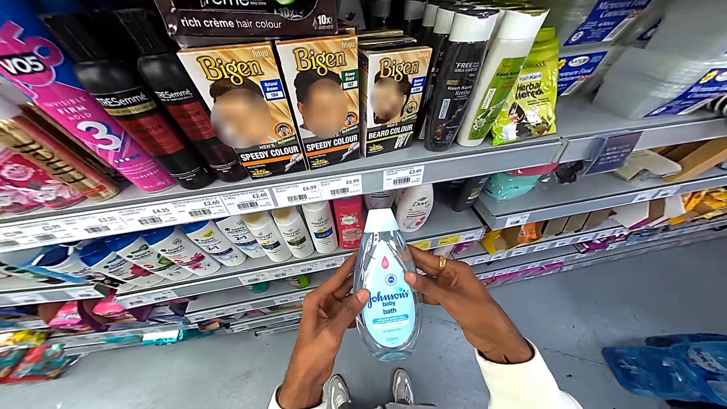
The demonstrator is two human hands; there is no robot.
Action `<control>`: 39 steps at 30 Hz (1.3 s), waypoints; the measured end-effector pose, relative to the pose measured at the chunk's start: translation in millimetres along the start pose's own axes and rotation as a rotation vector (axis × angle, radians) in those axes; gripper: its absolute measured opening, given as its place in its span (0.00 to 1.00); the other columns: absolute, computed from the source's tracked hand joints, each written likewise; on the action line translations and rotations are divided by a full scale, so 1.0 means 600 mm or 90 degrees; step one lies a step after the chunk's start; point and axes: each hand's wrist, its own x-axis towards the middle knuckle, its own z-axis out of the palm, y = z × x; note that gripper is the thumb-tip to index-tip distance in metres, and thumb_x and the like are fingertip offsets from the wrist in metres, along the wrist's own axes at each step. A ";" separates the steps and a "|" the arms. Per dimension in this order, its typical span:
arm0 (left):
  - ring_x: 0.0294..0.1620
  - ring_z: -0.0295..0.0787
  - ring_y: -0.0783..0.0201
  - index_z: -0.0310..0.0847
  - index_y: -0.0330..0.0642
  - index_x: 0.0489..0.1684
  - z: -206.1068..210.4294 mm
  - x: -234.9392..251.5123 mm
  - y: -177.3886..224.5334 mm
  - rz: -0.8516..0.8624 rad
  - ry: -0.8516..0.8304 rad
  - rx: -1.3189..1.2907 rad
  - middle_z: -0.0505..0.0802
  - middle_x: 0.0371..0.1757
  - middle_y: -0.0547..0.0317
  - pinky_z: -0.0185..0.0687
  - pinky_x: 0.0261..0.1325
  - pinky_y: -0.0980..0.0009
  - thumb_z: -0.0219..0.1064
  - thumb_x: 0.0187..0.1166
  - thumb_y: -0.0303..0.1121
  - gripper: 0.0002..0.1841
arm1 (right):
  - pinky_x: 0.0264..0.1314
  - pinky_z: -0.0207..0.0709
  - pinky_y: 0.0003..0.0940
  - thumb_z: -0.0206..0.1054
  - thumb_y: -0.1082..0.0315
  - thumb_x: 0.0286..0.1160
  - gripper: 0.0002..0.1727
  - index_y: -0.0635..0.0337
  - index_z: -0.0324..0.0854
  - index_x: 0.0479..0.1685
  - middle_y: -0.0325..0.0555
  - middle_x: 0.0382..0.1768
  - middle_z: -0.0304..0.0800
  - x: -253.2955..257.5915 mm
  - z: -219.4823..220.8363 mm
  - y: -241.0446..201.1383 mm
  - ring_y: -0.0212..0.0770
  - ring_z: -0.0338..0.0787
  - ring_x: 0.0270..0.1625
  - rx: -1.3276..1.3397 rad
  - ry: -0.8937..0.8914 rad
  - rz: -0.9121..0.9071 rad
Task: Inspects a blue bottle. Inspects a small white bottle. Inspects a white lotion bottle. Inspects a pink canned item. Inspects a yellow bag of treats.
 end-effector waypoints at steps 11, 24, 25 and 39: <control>0.58 0.93 0.47 0.67 0.37 0.87 -0.003 -0.004 -0.004 -0.007 -0.002 -0.012 0.88 0.68 0.33 0.95 0.51 0.58 0.63 0.85 0.30 0.29 | 0.62 0.91 0.42 0.74 0.68 0.76 0.28 0.53 0.81 0.78 0.53 0.66 0.90 -0.005 0.002 0.004 0.51 0.94 0.60 0.004 0.007 0.004; 0.57 0.94 0.46 0.66 0.35 0.87 -0.005 -0.004 -0.003 -0.005 0.002 -0.016 0.88 0.67 0.33 0.95 0.52 0.58 0.62 0.85 0.28 0.29 | 0.62 0.91 0.42 0.75 0.67 0.75 0.28 0.54 0.81 0.78 0.54 0.64 0.91 -0.003 0.004 0.007 0.51 0.94 0.59 0.000 0.001 -0.003; 0.57 0.94 0.47 0.67 0.35 0.86 -0.006 -0.004 -0.002 -0.004 0.004 -0.011 0.88 0.66 0.33 0.95 0.51 0.58 0.63 0.85 0.28 0.29 | 0.62 0.91 0.42 0.75 0.67 0.75 0.29 0.55 0.81 0.78 0.55 0.62 0.92 -0.002 0.004 0.008 0.51 0.94 0.58 -0.004 -0.003 -0.007; 0.56 0.94 0.48 0.68 0.36 0.86 -0.013 -0.002 -0.003 -0.004 0.015 -0.003 0.89 0.66 0.34 0.95 0.51 0.59 0.64 0.84 0.30 0.29 | 0.61 0.91 0.41 0.77 0.67 0.74 0.30 0.59 0.79 0.78 0.55 0.55 0.95 0.009 0.004 0.015 0.50 0.96 0.54 -0.001 -0.012 -0.008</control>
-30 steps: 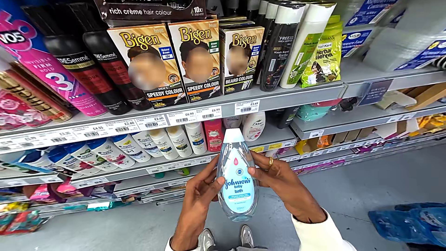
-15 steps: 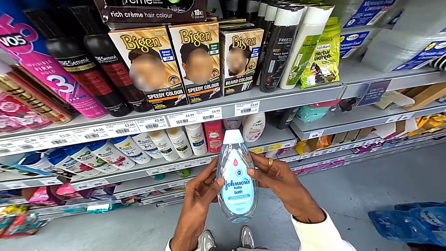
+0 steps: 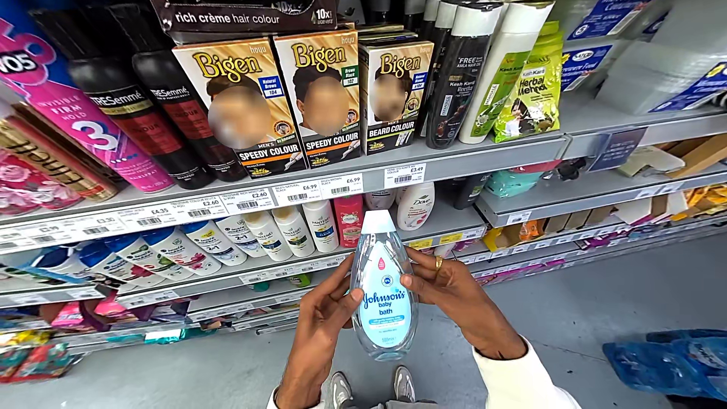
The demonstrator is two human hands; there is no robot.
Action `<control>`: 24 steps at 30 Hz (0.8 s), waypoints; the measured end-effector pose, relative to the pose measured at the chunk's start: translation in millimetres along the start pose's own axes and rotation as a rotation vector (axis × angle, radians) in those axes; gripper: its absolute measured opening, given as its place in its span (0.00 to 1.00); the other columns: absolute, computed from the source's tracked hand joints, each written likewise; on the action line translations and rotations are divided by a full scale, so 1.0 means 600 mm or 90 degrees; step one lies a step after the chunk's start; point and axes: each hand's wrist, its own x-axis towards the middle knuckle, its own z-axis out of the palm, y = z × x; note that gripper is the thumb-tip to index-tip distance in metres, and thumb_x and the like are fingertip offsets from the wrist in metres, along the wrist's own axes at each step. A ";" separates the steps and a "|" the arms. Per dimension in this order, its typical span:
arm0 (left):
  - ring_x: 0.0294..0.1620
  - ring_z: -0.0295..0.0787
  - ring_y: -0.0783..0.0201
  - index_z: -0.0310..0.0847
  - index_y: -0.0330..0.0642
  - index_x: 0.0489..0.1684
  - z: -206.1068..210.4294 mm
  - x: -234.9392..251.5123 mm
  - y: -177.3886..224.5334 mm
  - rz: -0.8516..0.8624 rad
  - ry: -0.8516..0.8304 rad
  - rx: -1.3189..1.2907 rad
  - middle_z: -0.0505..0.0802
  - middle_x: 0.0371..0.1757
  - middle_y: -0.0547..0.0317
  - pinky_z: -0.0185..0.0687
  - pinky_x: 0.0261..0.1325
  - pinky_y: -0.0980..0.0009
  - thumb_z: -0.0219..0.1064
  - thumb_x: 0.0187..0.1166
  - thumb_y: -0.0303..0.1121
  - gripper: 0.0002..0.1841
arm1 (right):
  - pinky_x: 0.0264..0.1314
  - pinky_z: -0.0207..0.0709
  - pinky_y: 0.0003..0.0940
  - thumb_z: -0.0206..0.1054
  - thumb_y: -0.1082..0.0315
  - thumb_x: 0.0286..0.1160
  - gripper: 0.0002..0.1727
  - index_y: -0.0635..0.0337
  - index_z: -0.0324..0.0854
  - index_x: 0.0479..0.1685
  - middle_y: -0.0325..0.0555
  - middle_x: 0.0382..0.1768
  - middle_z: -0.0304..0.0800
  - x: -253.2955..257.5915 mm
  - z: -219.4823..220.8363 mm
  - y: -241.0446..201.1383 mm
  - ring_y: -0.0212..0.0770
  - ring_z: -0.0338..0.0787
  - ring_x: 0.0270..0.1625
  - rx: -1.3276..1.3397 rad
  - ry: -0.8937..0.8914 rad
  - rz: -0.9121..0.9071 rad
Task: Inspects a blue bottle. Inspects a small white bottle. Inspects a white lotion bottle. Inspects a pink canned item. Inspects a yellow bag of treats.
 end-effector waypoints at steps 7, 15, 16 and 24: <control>0.57 0.94 0.48 0.67 0.36 0.87 0.002 0.005 0.000 0.000 0.000 -0.005 0.88 0.67 0.34 0.95 0.51 0.59 0.63 0.84 0.28 0.29 | 0.61 0.91 0.41 0.76 0.67 0.74 0.30 0.58 0.79 0.79 0.55 0.56 0.95 0.003 -0.003 -0.004 0.50 0.96 0.55 -0.001 0.000 0.003; 0.57 0.94 0.47 0.67 0.35 0.87 0.004 0.011 -0.001 0.000 0.000 -0.001 0.89 0.65 0.33 0.94 0.53 0.58 0.63 0.85 0.28 0.29 | 0.61 0.91 0.40 0.77 0.68 0.73 0.29 0.59 0.80 0.77 0.55 0.55 0.95 0.008 -0.007 -0.007 0.49 0.96 0.54 0.004 0.001 0.006; 0.57 0.94 0.47 0.67 0.35 0.87 0.004 0.012 -0.001 0.000 -0.001 0.000 0.89 0.65 0.33 0.94 0.52 0.58 0.63 0.85 0.29 0.29 | 0.61 0.91 0.40 0.77 0.68 0.73 0.29 0.58 0.80 0.77 0.55 0.55 0.95 0.008 -0.007 -0.007 0.49 0.96 0.54 0.000 0.002 0.008; 0.57 0.94 0.46 0.67 0.35 0.87 0.003 0.013 -0.003 0.003 -0.005 -0.005 0.89 0.66 0.33 0.94 0.53 0.57 0.63 0.84 0.29 0.29 | 0.62 0.91 0.40 0.78 0.68 0.72 0.31 0.58 0.80 0.78 0.54 0.57 0.94 0.010 -0.009 -0.006 0.49 0.96 0.55 -0.004 -0.001 0.008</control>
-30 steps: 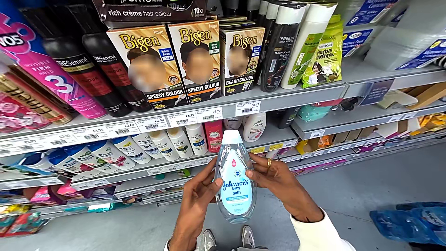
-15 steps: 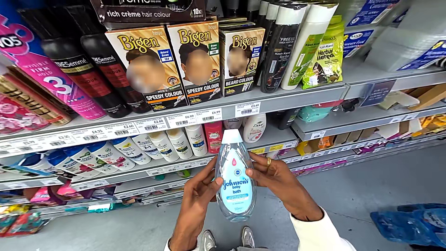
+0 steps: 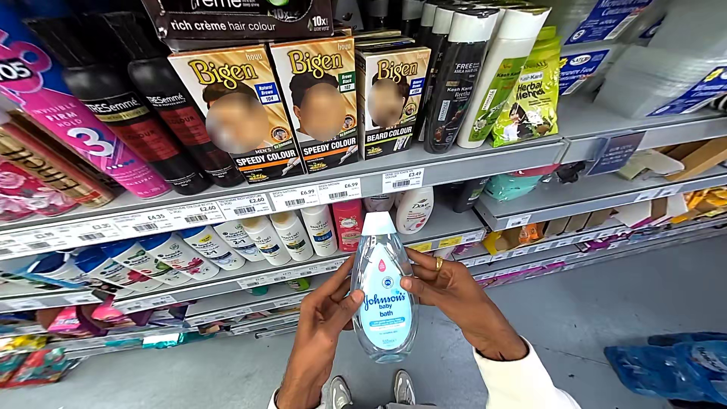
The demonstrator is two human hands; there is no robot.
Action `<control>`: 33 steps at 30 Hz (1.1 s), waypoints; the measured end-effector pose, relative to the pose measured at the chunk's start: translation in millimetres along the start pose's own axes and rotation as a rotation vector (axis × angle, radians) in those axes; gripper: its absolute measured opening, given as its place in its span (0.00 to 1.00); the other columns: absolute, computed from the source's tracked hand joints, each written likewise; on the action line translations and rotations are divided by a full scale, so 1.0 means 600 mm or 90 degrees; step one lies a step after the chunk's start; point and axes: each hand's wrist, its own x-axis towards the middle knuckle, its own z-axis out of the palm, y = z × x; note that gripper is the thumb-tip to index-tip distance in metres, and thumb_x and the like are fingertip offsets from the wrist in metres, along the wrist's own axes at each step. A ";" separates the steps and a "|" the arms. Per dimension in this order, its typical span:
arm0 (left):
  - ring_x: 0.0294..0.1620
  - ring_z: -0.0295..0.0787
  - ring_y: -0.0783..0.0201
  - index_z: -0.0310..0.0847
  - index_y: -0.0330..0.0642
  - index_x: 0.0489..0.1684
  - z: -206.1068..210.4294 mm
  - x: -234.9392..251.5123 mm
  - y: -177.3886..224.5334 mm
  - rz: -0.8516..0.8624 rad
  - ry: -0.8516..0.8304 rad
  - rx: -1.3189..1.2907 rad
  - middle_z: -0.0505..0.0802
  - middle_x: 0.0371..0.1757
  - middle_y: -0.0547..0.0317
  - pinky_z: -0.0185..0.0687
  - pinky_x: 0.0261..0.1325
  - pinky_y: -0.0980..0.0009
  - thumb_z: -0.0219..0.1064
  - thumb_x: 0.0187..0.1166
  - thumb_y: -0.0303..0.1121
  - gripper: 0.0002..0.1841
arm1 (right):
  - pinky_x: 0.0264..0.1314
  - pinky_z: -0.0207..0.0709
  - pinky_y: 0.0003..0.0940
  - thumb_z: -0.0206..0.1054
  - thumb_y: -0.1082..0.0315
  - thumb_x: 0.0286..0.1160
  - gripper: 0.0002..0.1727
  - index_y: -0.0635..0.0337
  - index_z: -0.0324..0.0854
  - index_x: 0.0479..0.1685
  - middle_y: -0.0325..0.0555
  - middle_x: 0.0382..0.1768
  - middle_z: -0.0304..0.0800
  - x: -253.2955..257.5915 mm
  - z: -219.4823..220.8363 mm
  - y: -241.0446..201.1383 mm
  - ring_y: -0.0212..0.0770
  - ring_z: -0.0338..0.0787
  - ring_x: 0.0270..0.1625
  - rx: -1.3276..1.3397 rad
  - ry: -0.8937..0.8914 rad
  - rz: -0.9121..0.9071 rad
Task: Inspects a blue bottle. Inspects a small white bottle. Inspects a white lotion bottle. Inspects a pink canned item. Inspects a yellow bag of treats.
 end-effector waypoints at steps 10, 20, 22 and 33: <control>0.58 0.93 0.47 0.66 0.33 0.87 -0.002 -0.005 -0.006 -0.007 0.003 0.002 0.88 0.67 0.33 0.95 0.52 0.58 0.62 0.84 0.28 0.29 | 0.64 0.90 0.41 0.77 0.66 0.74 0.34 0.56 0.76 0.82 0.55 0.60 0.93 -0.004 -0.001 0.003 0.50 0.95 0.58 0.010 -0.017 0.034; 0.59 0.93 0.48 0.62 0.28 0.87 -0.035 -0.071 -0.111 -0.114 0.005 0.029 0.89 0.68 0.38 0.93 0.56 0.55 0.59 0.84 0.22 0.29 | 0.59 0.91 0.41 0.74 0.70 0.75 0.24 0.67 0.79 0.70 0.49 0.58 0.94 -0.025 -0.045 0.140 0.44 0.95 0.56 0.029 -0.186 0.123; 0.60 0.93 0.48 0.63 0.30 0.87 -0.044 -0.080 -0.142 -0.142 0.029 0.045 0.89 0.69 0.39 0.93 0.58 0.54 0.58 0.85 0.23 0.28 | 0.59 0.91 0.41 0.75 0.70 0.75 0.24 0.67 0.80 0.70 0.49 0.56 0.94 -0.028 -0.044 0.181 0.44 0.95 0.55 0.037 -0.154 0.141; 0.74 0.84 0.52 0.66 0.29 0.84 -0.051 -0.107 -0.218 -0.178 0.115 0.205 0.81 0.79 0.41 0.82 0.76 0.59 0.68 0.77 0.26 0.32 | 0.55 0.92 0.43 0.72 0.65 0.79 0.20 0.65 0.82 0.66 0.49 0.52 0.96 0.000 -0.072 0.308 0.44 0.96 0.53 -0.003 -0.092 0.249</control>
